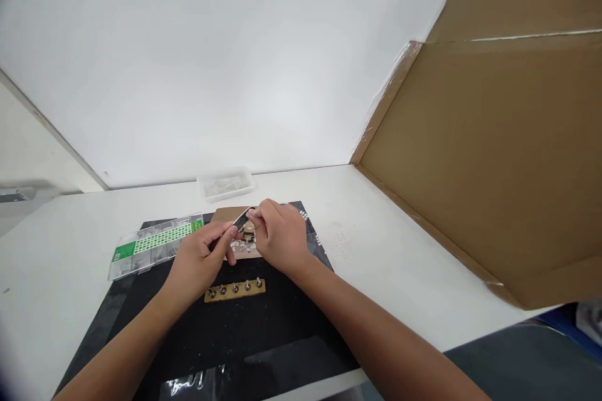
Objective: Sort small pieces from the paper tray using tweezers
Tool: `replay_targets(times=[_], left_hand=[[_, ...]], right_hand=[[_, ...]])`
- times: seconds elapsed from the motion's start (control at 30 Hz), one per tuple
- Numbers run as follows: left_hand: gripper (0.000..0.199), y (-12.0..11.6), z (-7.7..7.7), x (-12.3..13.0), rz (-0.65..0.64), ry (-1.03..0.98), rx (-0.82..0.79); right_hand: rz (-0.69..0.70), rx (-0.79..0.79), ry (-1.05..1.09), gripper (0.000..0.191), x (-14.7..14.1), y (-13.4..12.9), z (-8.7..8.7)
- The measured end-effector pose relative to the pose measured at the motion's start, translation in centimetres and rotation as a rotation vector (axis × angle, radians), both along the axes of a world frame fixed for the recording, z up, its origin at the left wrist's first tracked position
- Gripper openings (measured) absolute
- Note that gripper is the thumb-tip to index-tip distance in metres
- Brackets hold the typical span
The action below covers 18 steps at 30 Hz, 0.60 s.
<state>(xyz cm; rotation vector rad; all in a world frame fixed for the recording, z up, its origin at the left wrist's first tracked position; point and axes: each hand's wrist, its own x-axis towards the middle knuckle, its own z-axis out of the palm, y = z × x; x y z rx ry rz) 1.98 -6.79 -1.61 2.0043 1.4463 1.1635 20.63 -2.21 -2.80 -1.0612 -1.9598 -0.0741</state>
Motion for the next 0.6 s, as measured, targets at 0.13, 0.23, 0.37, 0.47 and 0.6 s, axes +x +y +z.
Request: replay_targets(times=[0.13, 0.23, 0.37, 0.47, 0.6], left_hand=[[0.031, 0.03, -0.16, -0.03, -0.014, 0.004, 0.008], [0.030, -0.12, -0.21, 0.09, -0.022, 0.003, 0.039], [0.037, -0.42, -0.37, 0.49, -0.001, -0.038, 0.077], [0.039, -0.51, -0.45, 0.74, 0.003, -0.065, 0.069], [0.043, -0.32, -0.56, 0.69, -0.010, -0.054, 0.039]], right_hand=[[0.068, -0.052, 0.043, 0.020, 0.14, -0.28, -0.27], [0.089, -0.010, 0.023, 0.022, 0.05, -0.80, -0.42], [0.053, -0.014, 0.038, 0.020, 0.06, -0.89, -0.47], [0.025, -0.048, 0.066, 0.020, 0.07, -0.65, -0.55], [0.078, -0.031, 0.046, 0.022, -0.22, -0.75, -0.79]])
